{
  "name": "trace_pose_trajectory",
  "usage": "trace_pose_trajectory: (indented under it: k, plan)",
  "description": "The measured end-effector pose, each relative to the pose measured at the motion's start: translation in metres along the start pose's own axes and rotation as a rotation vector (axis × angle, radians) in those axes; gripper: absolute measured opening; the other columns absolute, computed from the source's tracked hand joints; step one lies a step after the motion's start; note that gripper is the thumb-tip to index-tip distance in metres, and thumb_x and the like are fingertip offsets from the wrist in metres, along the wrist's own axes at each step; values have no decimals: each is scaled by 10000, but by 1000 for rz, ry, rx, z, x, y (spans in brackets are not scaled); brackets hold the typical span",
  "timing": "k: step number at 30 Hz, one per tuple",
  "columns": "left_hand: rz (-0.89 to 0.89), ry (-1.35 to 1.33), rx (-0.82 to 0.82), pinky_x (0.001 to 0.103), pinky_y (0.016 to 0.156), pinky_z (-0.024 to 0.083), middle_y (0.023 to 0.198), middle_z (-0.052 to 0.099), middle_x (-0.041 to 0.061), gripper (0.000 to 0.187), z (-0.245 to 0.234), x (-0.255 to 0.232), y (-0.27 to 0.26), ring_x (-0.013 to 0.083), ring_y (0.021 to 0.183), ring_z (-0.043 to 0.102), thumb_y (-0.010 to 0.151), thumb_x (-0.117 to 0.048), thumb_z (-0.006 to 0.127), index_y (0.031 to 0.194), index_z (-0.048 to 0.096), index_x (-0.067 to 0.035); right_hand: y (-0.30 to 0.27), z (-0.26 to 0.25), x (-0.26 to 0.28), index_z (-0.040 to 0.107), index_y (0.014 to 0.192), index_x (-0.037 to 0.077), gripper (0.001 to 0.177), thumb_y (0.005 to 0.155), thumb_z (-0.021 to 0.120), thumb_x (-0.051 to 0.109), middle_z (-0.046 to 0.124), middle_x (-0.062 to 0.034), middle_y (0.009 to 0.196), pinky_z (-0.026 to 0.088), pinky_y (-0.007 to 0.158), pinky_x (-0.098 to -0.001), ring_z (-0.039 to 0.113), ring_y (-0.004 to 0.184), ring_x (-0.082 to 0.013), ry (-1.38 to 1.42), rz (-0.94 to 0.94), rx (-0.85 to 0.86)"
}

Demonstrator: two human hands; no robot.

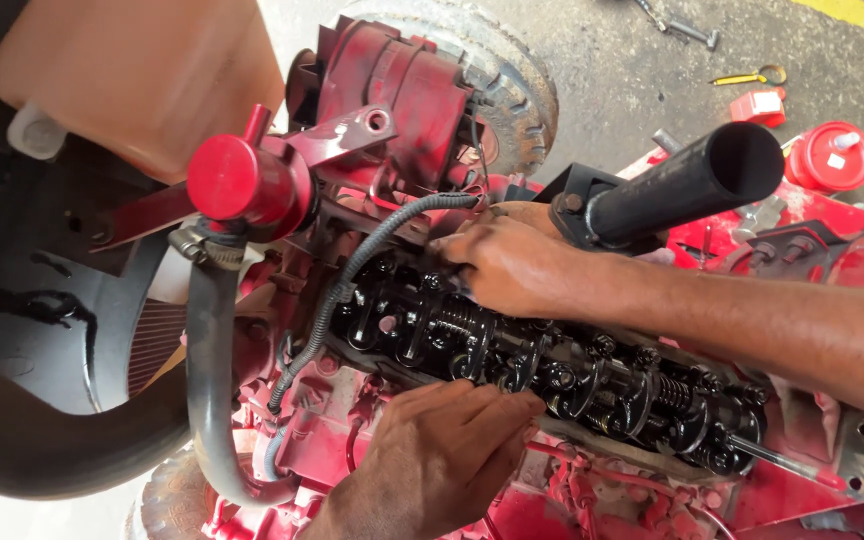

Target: The person removes a cover from a tractor engine and uses a cloth to wipe the internal components and the surrounding red frame.

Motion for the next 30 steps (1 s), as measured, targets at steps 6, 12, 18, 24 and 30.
trace_pose_trajectory:
  k: [6, 12, 18, 24, 30]
  plan:
    - [-26, -11, 22, 361, 670, 551, 865, 679, 57, 201, 4, 3, 1, 230, 727, 667, 942, -111, 734, 1128, 694, -47, -22, -21, -19, 746, 1031, 86, 293, 810, 564, 22, 731, -188, 988, 524, 826, -490, 692, 938, -396, 519, 453, 25]
    - [-29, -27, 12, 362, 679, 556, 865, 684, 64, 198, 4, 3, 1, 236, 738, 674, 954, -107, 723, 1136, 691, -37, -50, -41, -13, 733, 1074, 52, 352, 775, 556, -6, 741, -203, 1002, 555, 817, -466, 720, 967, -384, 628, 385, -119]
    - [-32, -25, 13, 360, 673, 555, 862, 685, 62, 176, 4, 2, 3, 238, 737, 674, 958, -102, 713, 1122, 690, -40, -78, -30, -22, 764, 1029, 64, 333, 744, 596, 22, 742, -221, 896, 553, 820, -485, 734, 897, -384, 538, 522, 131]
    - [-32, -10, -2, 353, 651, 548, 838, 677, 56, 153, 6, 3, 4, 230, 716, 669, 961, -113, 711, 1101, 694, -53, -124, -10, -35, 768, 1066, 103, 363, 744, 615, 30, 736, -227, 893, 543, 830, -515, 722, 917, -399, 423, 651, 354]
    - [-40, 6, 17, 354, 628, 536, 806, 662, 52, 142, 9, 4, 6, 224, 689, 657, 961, -121, 705, 1088, 702, -57, -166, 9, -46, 788, 977, 114, 298, 722, 646, 55, 734, -203, 864, 551, 804, -513, 722, 881, -395, 364, 593, 407]
Point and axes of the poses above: each hand's wrist, its own y-axis towards the middle knuckle, its own z-axis out of the palm, x = y × z, the point moved 10 cm from there along y, towards the middle knuckle
